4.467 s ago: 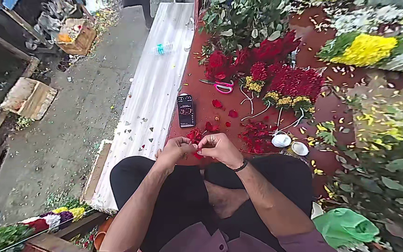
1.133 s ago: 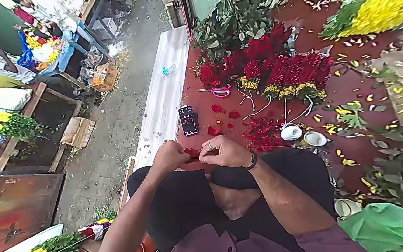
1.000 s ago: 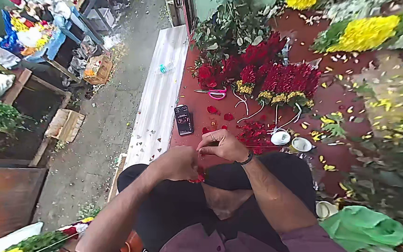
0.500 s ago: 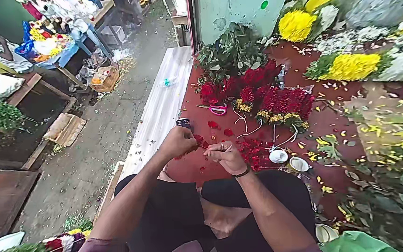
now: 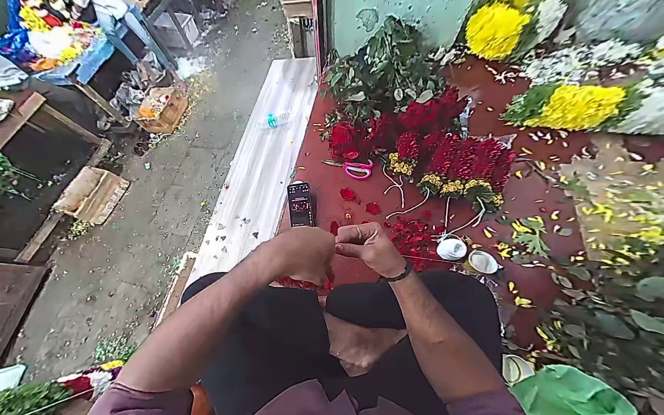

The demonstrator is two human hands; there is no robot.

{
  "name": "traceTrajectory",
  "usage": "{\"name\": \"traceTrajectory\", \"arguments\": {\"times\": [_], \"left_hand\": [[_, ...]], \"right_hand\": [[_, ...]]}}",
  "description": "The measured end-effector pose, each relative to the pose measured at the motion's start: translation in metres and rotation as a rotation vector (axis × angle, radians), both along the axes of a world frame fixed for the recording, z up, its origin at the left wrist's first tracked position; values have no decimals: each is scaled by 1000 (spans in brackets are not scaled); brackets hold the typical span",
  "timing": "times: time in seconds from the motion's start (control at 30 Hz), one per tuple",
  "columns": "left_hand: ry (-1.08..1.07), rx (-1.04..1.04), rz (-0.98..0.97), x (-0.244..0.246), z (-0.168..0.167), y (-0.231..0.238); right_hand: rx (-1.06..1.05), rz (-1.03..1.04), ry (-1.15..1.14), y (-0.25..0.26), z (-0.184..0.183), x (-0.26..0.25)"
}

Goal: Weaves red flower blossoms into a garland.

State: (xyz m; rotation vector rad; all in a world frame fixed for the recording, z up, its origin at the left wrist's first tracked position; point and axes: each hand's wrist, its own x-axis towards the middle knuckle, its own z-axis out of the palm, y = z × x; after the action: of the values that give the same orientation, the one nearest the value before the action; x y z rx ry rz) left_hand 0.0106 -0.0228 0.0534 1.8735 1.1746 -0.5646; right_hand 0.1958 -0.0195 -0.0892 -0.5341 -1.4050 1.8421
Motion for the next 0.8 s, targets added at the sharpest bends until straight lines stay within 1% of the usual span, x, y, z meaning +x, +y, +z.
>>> {"name": "traceTrajectory", "arguments": {"times": [0.07, 0.1, 0.13, 0.17, 0.2, 0.23, 0.27, 0.3, 0.37, 0.4, 0.43, 0.5, 0.6, 0.7, 0.73, 0.8], "left_hand": [[-301, -22, 37, 6, 5, 7], [-424, -19, 94, 7, 3, 11], [-510, -5, 163, 8, 0, 14], [-551, 23, 231, 9, -3, 18], [-559, 68, 287, 9, -7, 22], [-531, 147, 339, 8, -12, 25], [-489, 228, 382, 4, -19, 28], [-438, 291, 426, 0, -26, 30], [-330, 347, 507, -16, -40, 31], [-275, 336, 535, -26, -46, 30], [-229, 304, 554, -36, -49, 27], [-175, 214, 556, -53, -53, 17], [-229, 15, 560, -70, -49, -4], [-346, -173, 662, -81, -46, -19], [-352, -190, 689, -83, -46, -22], [-318, -139, 709, -86, -51, -23]], "right_hand": [[-119, -25, 82, 0, -5, -1], [-224, -29, 80, -3, 5, -1], [-374, -46, -7, -7, 28, -1], [-504, -45, -110, -10, 55, -1], [-500, -8, -15, -15, 46, 0], [-420, 36, 217, -20, 11, -4], [-361, 71, 330, -22, -9, -10], [-328, 95, 341, -21, -16, -12], [-282, 81, 250, -17, -12, -10], [-257, 69, 226, -13, -16, -9], [-221, 61, 215, -7, -25, -8], [-204, 22, 140, -2, -32, -7], [-161, 44, 31, -1, -30, -5], [-84, 119, -11, 1, -22, -3], [-65, 148, -23, 2, -20, -3], [-32, 197, -54, 1, -17, -2]]}}
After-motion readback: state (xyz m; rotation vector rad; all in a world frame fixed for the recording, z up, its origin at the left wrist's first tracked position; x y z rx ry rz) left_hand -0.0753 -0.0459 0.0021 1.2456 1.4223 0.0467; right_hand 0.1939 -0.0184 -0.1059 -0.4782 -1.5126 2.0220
